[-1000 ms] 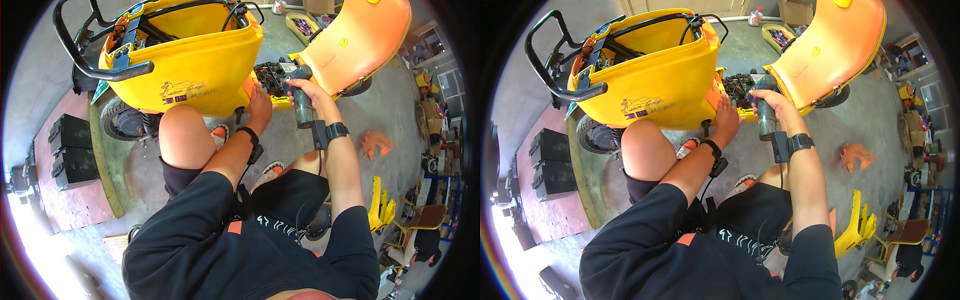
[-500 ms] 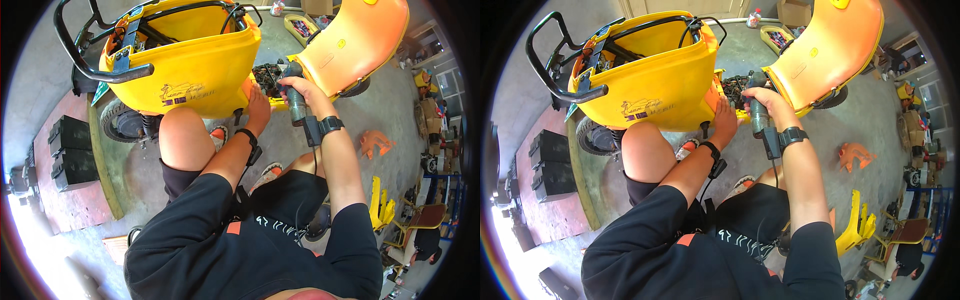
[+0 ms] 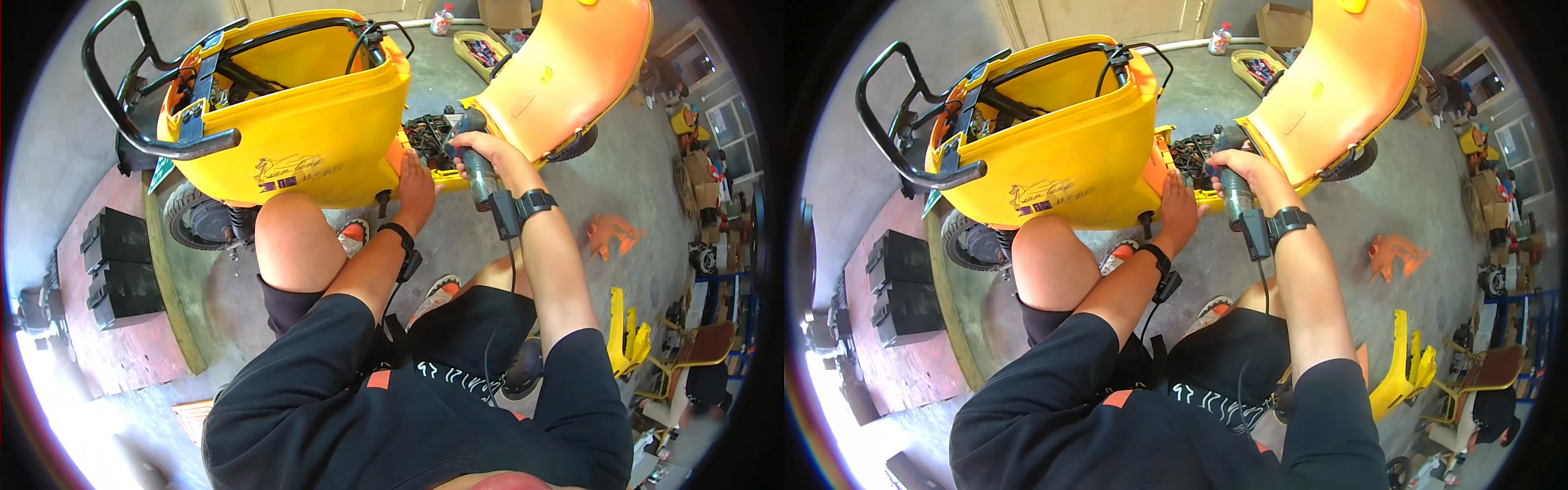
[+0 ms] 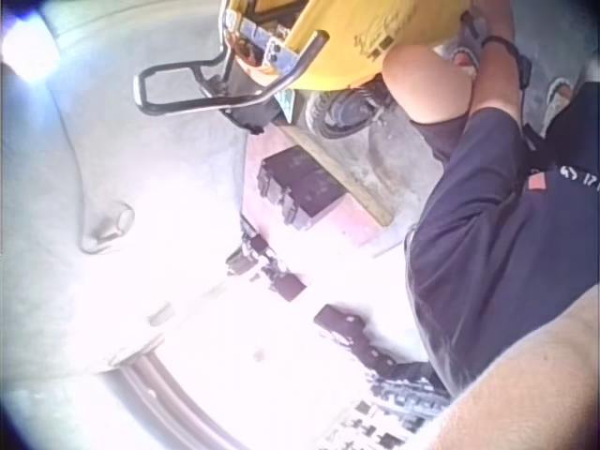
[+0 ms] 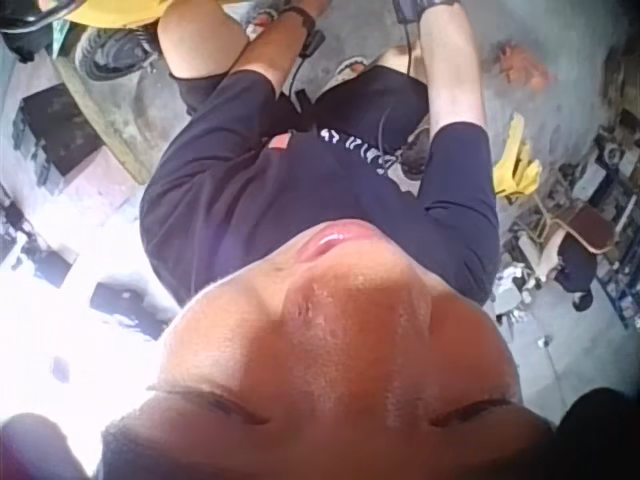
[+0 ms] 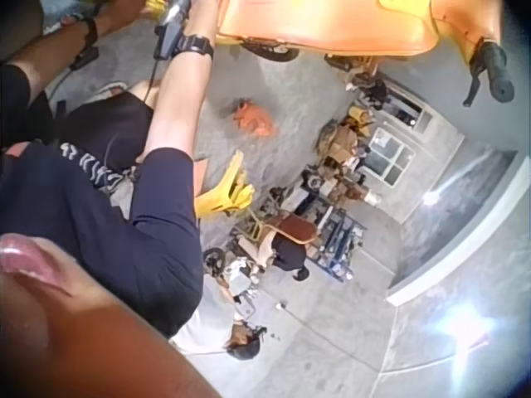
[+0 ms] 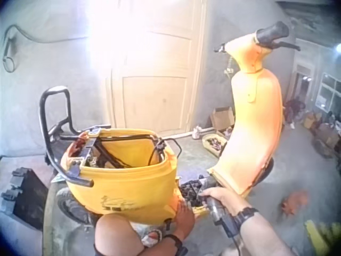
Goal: Repairing a scooter by disassembling body panels and inspecting internal components.
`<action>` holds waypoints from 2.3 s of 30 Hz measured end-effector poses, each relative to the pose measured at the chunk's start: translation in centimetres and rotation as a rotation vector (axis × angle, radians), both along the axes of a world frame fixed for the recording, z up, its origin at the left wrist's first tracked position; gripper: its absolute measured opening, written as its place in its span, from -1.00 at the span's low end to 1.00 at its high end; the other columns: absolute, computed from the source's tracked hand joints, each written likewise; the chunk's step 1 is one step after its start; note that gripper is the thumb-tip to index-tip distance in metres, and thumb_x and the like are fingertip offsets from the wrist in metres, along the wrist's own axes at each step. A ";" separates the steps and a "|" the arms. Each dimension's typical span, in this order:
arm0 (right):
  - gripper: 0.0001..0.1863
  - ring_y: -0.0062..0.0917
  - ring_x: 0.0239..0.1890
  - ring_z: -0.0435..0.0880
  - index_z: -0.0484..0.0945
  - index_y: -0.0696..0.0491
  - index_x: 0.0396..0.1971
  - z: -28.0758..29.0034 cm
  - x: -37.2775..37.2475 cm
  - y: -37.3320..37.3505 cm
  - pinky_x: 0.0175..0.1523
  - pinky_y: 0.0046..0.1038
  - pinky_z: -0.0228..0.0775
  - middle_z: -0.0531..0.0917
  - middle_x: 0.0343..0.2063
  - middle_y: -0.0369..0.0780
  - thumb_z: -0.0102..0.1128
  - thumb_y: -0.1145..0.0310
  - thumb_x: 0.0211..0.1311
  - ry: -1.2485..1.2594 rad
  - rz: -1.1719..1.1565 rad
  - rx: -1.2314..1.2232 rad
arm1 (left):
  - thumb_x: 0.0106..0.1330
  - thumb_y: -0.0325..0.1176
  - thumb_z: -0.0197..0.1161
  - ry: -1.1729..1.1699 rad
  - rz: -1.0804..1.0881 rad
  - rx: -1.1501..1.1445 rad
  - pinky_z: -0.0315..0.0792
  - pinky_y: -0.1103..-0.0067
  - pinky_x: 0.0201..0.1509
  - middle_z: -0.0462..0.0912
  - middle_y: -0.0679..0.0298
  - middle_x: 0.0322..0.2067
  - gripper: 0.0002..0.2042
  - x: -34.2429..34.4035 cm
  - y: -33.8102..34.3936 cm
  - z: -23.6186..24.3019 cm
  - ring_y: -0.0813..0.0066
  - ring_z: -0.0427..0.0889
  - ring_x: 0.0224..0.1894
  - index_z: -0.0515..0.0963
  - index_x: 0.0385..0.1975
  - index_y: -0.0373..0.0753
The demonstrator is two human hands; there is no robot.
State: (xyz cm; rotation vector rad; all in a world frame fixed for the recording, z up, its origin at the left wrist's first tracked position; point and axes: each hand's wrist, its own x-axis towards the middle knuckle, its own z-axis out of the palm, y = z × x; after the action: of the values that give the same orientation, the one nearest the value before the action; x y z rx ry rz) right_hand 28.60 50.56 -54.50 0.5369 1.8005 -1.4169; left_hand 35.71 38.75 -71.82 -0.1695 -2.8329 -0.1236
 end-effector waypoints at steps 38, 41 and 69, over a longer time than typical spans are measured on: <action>-0.64 -0.46 -0.51 0.65 0.49 0.13 -0.19 0.9 4.5 0.9 -0.41 -0.35 0.59 0.65 -0.42 -0.13 0.27 0.17 0.15 0.174 -0.133 -0.102 | 0.14 0.02 0.18 0.127 -0.091 0.053 -0.19 0.20 0.45 0.21 -0.28 0.25 -0.40 0.0 0.5 -1.5 -0.07 0.05 0.39 0.47 -0.07 -0.47; -0.63 -0.49 -0.56 0.61 0.47 0.16 -0.23 1.1 5.2 6.0 -0.47 -0.42 0.55 0.64 -0.42 -0.14 0.23 0.15 0.18 0.140 -0.077 -0.309 | 0.15 0.16 0.16 -0.127 -0.030 0.005 -0.35 0.22 0.47 0.17 -0.23 0.28 -0.30 -0.2 0.4 -1.2 -0.02 -0.01 0.41 0.44 0.04 -0.42; 0.11 -0.10 0.09 0.51 -0.32 0.08 0.38 -33.0 30.2 23.0 0.15 -0.24 0.37 0.49 0.03 0.09 0.36 0.29 0.01 0.078 -0.177 0.803 | 0.34 -0.02 0.02 0.059 -0.184 -0.066 -0.18 0.15 0.43 0.17 -0.34 0.24 -0.52 -0.1 -0.8 -1.4 -0.19 0.04 0.37 0.32 0.26 0.10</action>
State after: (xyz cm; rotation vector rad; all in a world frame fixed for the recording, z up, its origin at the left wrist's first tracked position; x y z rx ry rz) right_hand 58.78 73.58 -87.46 1.0728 2.4114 -0.7693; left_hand 35.63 37.90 -73.19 -0.4411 -2.7599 -0.0633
